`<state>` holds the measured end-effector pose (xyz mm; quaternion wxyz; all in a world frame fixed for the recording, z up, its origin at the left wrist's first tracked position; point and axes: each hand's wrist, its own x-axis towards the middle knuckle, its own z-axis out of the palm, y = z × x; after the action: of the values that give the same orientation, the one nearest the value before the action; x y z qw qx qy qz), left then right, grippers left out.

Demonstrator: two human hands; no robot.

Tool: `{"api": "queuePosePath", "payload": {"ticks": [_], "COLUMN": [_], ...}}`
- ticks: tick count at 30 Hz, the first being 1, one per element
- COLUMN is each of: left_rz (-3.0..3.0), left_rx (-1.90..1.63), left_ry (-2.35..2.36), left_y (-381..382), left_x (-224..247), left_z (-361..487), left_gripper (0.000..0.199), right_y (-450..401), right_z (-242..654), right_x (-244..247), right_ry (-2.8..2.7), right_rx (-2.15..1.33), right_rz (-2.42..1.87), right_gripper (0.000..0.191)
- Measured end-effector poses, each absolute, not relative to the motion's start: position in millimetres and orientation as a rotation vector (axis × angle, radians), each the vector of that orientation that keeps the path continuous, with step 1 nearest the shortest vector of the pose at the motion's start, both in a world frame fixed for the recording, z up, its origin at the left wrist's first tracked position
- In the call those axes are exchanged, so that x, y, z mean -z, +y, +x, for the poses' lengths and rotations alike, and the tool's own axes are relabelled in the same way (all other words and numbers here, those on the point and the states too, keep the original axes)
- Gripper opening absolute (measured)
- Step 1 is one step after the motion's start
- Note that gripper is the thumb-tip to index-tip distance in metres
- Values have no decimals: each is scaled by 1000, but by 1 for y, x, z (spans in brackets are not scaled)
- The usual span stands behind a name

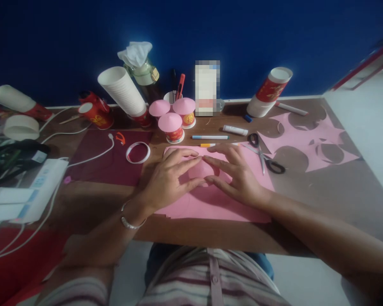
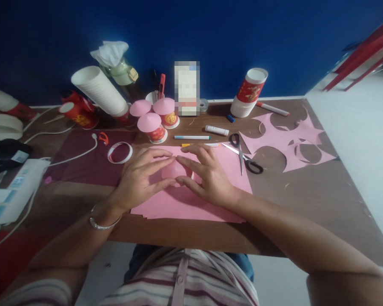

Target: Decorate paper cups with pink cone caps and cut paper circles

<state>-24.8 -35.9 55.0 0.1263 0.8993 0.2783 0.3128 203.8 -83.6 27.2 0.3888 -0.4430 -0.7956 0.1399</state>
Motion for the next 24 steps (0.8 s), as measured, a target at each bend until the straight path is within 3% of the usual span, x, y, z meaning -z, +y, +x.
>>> {"api": "queuePosePath", "payload": {"ticks": [5,18,24], "left_rz": [2619,2717,2081], "left_rx": [-898,-884,-849], "left_ry": [811,798,859], "left_y": [-39,-40,-30], "left_x": [-57,-54,-44], "left_z": [-26,-25,-30], "left_gripper": [54,51,38], "right_y": [-84,-84,-85], "right_z": [203,201,200], "right_x": [-28,-26,-25], "right_ry": [-2038,-2032,-2035], "right_rx": [-325,-344,-318], "right_rz": [-1112,-1102,-1093], "right_gripper": [48,47,49]}}
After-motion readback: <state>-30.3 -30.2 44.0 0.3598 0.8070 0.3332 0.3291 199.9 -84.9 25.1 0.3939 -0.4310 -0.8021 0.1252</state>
